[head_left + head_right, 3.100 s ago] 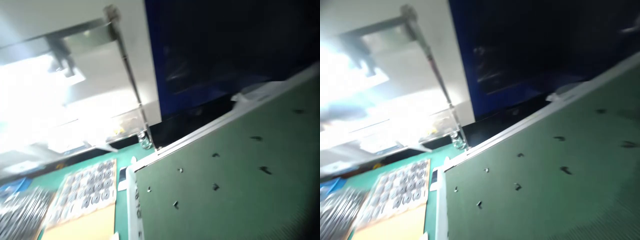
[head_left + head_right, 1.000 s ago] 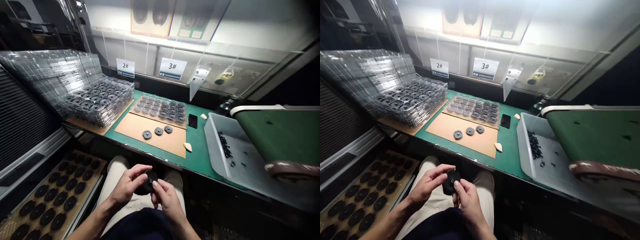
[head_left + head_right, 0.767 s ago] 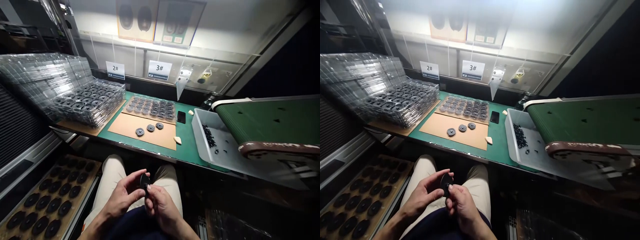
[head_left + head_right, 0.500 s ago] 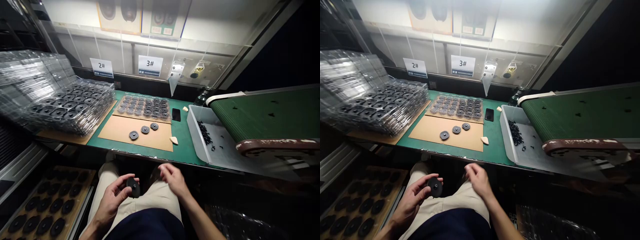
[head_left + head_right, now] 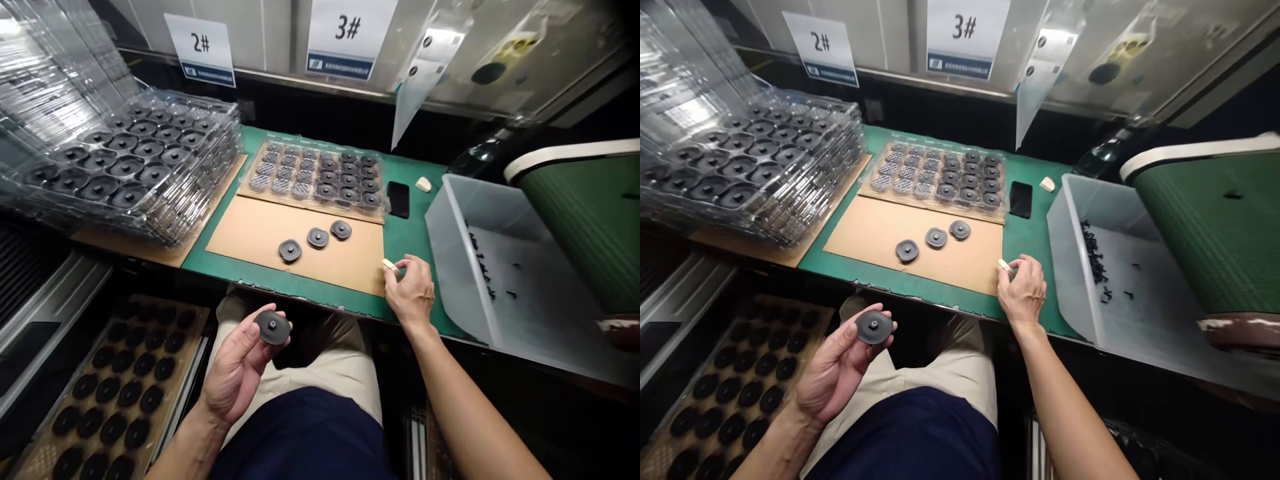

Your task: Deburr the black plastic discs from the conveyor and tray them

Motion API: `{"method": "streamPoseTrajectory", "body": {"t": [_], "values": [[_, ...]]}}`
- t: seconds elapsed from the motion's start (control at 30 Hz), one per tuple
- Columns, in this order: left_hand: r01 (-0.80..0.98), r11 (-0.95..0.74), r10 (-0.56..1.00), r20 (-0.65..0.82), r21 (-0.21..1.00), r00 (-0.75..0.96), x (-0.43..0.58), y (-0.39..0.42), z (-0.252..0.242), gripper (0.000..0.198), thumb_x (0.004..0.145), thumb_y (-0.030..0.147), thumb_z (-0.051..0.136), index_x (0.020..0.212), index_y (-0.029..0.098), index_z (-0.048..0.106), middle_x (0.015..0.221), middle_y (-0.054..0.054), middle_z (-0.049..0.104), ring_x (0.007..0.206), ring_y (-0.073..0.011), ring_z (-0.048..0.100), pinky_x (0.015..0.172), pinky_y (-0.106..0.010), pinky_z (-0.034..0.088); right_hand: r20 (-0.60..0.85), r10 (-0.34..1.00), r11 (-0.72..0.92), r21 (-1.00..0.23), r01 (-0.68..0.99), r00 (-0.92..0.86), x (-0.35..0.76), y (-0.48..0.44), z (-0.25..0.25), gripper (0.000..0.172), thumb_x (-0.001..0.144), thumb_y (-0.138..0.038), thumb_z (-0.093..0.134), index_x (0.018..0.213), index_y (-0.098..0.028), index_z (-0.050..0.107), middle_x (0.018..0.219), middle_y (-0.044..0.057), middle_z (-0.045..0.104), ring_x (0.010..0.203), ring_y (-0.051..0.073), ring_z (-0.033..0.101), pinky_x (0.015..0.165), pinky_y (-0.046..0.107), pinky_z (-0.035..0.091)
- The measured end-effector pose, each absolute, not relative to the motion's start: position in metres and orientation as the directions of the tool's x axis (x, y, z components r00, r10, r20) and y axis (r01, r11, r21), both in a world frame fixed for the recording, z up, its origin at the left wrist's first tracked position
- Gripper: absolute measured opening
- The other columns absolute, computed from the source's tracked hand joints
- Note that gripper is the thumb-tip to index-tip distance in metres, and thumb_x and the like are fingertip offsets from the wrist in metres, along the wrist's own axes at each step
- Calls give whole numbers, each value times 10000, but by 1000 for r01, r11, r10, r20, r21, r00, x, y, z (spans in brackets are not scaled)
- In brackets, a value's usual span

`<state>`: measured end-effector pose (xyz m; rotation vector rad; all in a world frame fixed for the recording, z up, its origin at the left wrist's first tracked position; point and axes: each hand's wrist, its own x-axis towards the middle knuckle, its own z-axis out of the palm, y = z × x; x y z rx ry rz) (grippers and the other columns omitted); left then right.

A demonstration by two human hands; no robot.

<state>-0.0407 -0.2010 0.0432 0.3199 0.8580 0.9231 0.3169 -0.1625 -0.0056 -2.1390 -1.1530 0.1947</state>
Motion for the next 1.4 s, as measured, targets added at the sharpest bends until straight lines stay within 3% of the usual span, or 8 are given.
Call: {"method": "streamPoseTrajectory", "body": {"t": [0.1,0.2,0.4,0.57,0.83,1.0,1.17,1.4], "values": [[-544,582,808,-505,604,303,-37,-200,43,447,932,348,722,1342,178,677,1375,-159,685,1223,-301,687,1070,-425,563,32,859,-320,-746,584,511,270,-186,5,449,979,-630,546,1069,-190,539,976,126,680,897,277,680,818,404,557],[-470,549,835,-480,691,271,-32,-200,47,519,882,304,784,1377,223,654,1418,-132,665,1301,-295,641,1139,-398,504,-108,967,-190,-909,370,231,211,-213,31,386,1045,-576,540,1089,-194,575,892,51,691,707,181,684,649,265,544],[-398,463,885,-395,792,245,-26,-201,63,532,815,223,843,1323,282,694,1458,-87,647,1394,-290,566,1100,-310,525,280,957,287,-855,432,-80,160,-237,76,154,1081,-218,505,1118,-176,649,1039,80,656,931,188,616,860,305,491],[-431,425,903,-342,796,258,-26,-208,71,507,838,208,824,1323,279,694,1427,-89,669,1334,-284,619,1077,-310,544,168,984,178,-904,389,-58,161,-244,83,155,1054,-209,522,916,-187,590,816,16,551,714,153,502,684,285,416],[-455,446,893,-351,771,282,-28,-213,76,467,865,198,797,1319,262,707,1401,-96,689,1276,-252,661,1058,-274,545,162,981,190,-907,375,-105,165,-240,90,217,1035,-191,546,818,-187,561,756,-4,517,677,141,471,635,285,381],[-431,580,809,-423,691,409,-30,-212,77,446,896,244,765,1337,204,710,1334,-123,727,1231,-217,686,1048,-235,534,323,933,354,-754,554,-156,176,-235,88,181,1062,-185,514,1163,-184,664,1071,77,630,949,207,563,851,345,434],[-478,585,811,-474,655,344,-27,-213,79,421,932,304,726,1342,208,710,1257,-128,763,1181,-227,716,1055,-284,547,220,968,252,-815,522,-123,172,-242,96,244,1021,-188,533,778,-187,535,745,4,503,678,150,469,651,300,360],[-497,567,821,-499,657,278,-23,-215,83,382,912,320,759,1280,217,746,1218,-98,782,1089,-185,752,980,-231,579,231,971,220,-776,591,-59,166,-249,96,178,1034,-195,506,866,-186,563,812,19,525,725,159,491,688,303,362]]}}
